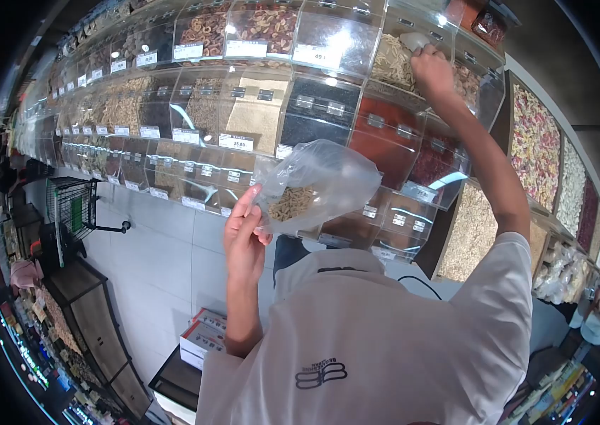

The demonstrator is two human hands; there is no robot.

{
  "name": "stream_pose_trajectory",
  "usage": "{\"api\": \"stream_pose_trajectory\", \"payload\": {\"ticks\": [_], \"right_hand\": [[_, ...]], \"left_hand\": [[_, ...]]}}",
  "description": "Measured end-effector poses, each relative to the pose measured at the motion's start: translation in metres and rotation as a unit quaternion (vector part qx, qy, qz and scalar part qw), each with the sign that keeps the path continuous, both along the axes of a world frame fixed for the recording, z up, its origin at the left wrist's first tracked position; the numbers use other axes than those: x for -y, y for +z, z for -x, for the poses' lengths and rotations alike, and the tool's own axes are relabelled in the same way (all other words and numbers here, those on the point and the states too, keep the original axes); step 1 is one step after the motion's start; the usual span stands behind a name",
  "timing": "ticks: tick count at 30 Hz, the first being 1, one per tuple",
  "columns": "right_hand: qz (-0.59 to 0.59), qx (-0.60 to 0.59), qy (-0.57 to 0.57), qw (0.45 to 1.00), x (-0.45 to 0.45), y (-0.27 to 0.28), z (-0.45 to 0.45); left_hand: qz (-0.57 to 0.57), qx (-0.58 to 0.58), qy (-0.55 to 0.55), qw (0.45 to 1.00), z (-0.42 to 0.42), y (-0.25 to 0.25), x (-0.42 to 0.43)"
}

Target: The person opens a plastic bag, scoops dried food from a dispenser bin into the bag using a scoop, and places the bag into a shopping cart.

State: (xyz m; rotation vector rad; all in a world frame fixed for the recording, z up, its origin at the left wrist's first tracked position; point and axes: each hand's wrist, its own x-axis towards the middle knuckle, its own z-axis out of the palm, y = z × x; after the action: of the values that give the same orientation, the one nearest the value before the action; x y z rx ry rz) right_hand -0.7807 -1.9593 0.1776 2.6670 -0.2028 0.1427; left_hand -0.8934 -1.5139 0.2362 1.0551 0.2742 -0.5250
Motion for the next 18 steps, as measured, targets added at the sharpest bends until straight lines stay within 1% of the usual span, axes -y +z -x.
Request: {"api": "stream_pose_trajectory", "payload": {"ticks": [1, 2, 5, 6, 8, 11, 12, 15, 16, 18], "right_hand": [[0.032, -0.013, -0.004, 0.999, -0.001, -0.006, -0.006], [0.026, -0.016, -0.001, 1.0, -0.001, -0.011, -0.009], [-0.033, -0.057, 0.071, 0.995, 0.024, -0.029, -0.007], [-0.06, -0.074, 0.052, 0.994, 0.022, -0.018, -0.002], [-0.11, -0.107, 0.015, 0.988, 0.013, 0.032, 0.016], [-0.307, -0.092, 0.056, 0.946, 0.026, 0.06, 0.035], [-0.344, -0.099, 0.028, 0.933, 0.026, 0.068, 0.035], [-0.244, -0.037, 0.016, 0.969, 0.041, 0.043, 0.028], [-0.22, -0.03, -0.009, 0.975, 0.04, 0.035, 0.027], [-0.226, -0.046, 0.023, 0.973, 0.044, 0.024, 0.026]], "left_hand": [[0.002, 0.001, 0.001, 1.0, 0.0, -0.001, -0.001], [0.004, 0.002, 0.001, 1.0, -0.001, -0.002, -0.002], [0.002, 0.003, 0.018, 1.0, 0.0, -0.003, -0.005], [0.003, 0.002, 0.017, 1.0, 0.0, -0.004, -0.008], [0.008, 0.002, 0.015, 1.0, -0.001, -0.006, -0.011], [0.014, -0.005, 0.011, 1.0, -0.003, -0.006, -0.009], [0.012, -0.006, 0.007, 1.0, -0.004, -0.006, -0.007], [0.003, -0.01, -0.003, 1.0, -0.005, -0.006, -0.005], [0.002, -0.011, -0.005, 1.0, -0.005, -0.006, -0.005], [-0.003, -0.009, -0.006, 1.0, -0.006, -0.005, -0.005]]}}
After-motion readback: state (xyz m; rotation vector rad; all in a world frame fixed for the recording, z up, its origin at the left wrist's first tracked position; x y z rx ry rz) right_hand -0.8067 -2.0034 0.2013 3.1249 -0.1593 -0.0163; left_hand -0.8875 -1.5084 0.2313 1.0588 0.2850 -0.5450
